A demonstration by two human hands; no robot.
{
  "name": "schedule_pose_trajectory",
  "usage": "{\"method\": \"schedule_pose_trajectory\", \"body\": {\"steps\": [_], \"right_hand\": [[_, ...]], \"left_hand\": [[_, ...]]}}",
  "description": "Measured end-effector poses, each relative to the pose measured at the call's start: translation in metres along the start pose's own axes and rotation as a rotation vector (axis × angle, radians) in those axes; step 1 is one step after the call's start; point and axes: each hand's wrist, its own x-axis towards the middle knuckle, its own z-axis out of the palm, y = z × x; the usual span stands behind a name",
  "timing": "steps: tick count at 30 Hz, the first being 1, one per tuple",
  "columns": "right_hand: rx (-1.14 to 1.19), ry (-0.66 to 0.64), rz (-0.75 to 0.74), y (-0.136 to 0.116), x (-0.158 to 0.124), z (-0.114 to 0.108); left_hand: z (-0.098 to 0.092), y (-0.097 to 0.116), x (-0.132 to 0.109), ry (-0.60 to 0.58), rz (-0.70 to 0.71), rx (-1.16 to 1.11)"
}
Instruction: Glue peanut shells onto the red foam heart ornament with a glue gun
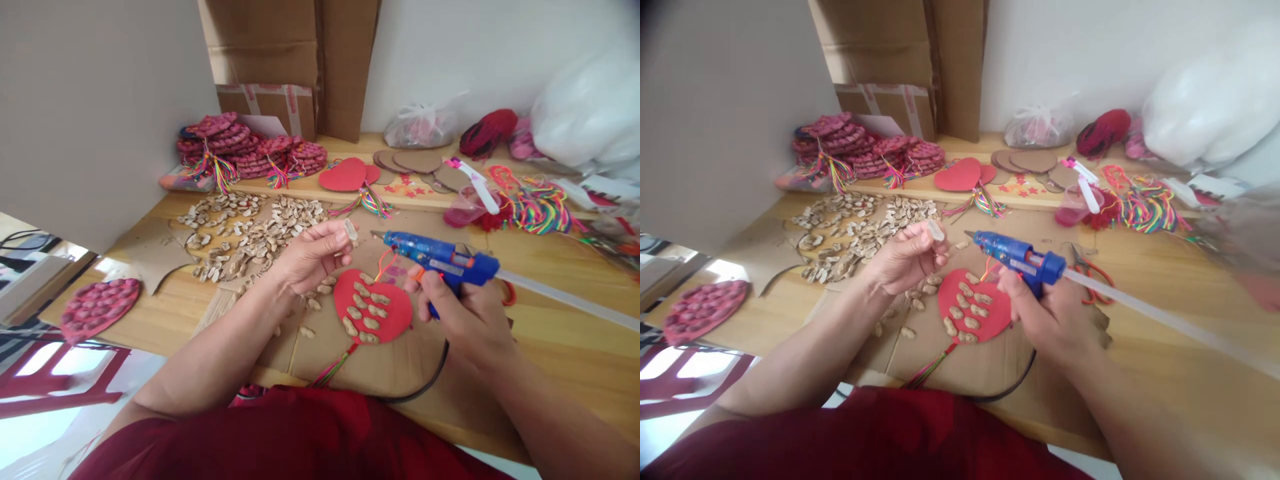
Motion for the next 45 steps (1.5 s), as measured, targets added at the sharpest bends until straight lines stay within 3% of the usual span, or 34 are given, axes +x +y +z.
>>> {"method": "schedule_pose_trajectory", "body": {"steps": [6,14,20,31,45], "right_hand": [[0.157,0.048,0.200,0.005,0.014,0.004],[0.205,0.048,0.335,0.014,0.018,0.008],[0.240,0.036,0.354,0.024,0.021,0.013],[0.213,0.030,0.337,0.021,0.018,0.014],[0.202,0.018,0.363,0.021,0.016,0.012]], "left_hand": [[0.000,-0.003,0.000,0.027,0.023,0.232],[0.015,-0.028,-0.009,-0.089,0.289,1.202],[0.023,-0.042,-0.007,-0.184,0.388,1.574],[0.032,-0.042,-0.006,-0.197,0.282,1.832],[0.027,-0.045,-0.003,-0.214,0.307,1.810]]}}
